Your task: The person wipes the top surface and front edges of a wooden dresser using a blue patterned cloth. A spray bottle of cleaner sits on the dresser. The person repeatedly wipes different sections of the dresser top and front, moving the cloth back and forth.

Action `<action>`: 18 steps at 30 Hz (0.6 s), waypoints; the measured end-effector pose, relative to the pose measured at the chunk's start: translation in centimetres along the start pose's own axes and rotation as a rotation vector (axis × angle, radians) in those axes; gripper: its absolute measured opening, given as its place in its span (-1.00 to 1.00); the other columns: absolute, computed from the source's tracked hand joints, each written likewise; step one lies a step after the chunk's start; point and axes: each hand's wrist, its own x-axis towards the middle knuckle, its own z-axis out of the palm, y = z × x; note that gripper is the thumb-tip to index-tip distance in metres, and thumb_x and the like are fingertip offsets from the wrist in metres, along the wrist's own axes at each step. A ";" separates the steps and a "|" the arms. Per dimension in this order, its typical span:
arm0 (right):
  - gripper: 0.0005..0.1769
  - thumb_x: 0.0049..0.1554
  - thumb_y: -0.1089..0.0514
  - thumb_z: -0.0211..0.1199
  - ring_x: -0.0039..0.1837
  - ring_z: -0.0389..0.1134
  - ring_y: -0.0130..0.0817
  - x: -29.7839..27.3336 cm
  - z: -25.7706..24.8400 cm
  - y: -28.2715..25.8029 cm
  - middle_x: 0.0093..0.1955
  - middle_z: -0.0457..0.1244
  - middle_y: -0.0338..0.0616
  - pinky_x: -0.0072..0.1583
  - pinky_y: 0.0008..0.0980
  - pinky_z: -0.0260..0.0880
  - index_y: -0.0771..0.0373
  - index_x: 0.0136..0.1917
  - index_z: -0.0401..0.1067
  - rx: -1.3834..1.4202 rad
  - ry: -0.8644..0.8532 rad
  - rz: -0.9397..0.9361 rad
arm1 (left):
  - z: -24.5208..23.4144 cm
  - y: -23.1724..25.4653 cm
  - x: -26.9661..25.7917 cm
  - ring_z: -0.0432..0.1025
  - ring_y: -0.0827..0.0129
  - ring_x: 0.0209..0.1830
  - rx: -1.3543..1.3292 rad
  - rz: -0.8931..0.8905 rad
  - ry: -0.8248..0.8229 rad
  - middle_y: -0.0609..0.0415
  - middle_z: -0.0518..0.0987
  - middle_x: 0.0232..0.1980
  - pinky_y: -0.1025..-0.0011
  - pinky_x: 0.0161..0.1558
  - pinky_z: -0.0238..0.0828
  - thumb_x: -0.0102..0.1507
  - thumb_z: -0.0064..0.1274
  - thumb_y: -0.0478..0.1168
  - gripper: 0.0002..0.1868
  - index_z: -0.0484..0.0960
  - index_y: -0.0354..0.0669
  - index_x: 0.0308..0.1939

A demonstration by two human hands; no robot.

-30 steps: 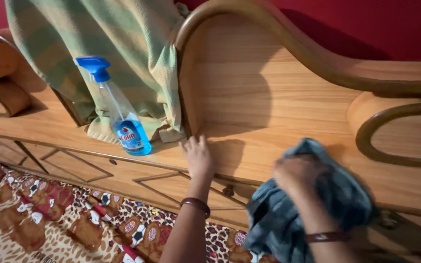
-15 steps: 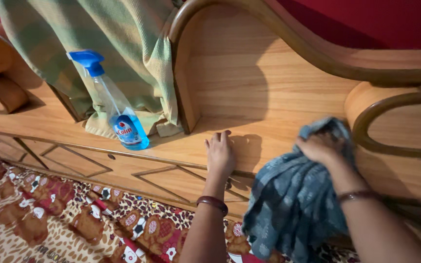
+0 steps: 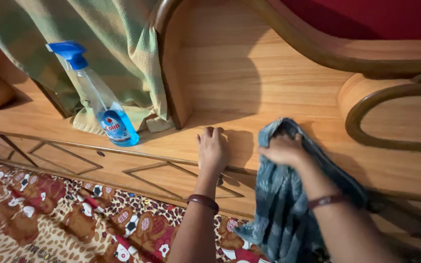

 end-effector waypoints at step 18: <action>-0.32 0.23 -0.30 -0.12 0.53 0.21 0.07 -7.7 1.5 1.1 0.45 0.26 0.15 0.58 0.26 -0.12 0.18 0.21 0.58 -0.064 0.207 0.281 | -1.5 1.2 -0.1 0.31 -0.04 0.25 -0.031 -0.024 -0.024 -0.18 0.46 0.14 -0.06 0.44 -0.02 0.15 0.08 -0.30 -0.71 0.64 -0.16 -0.04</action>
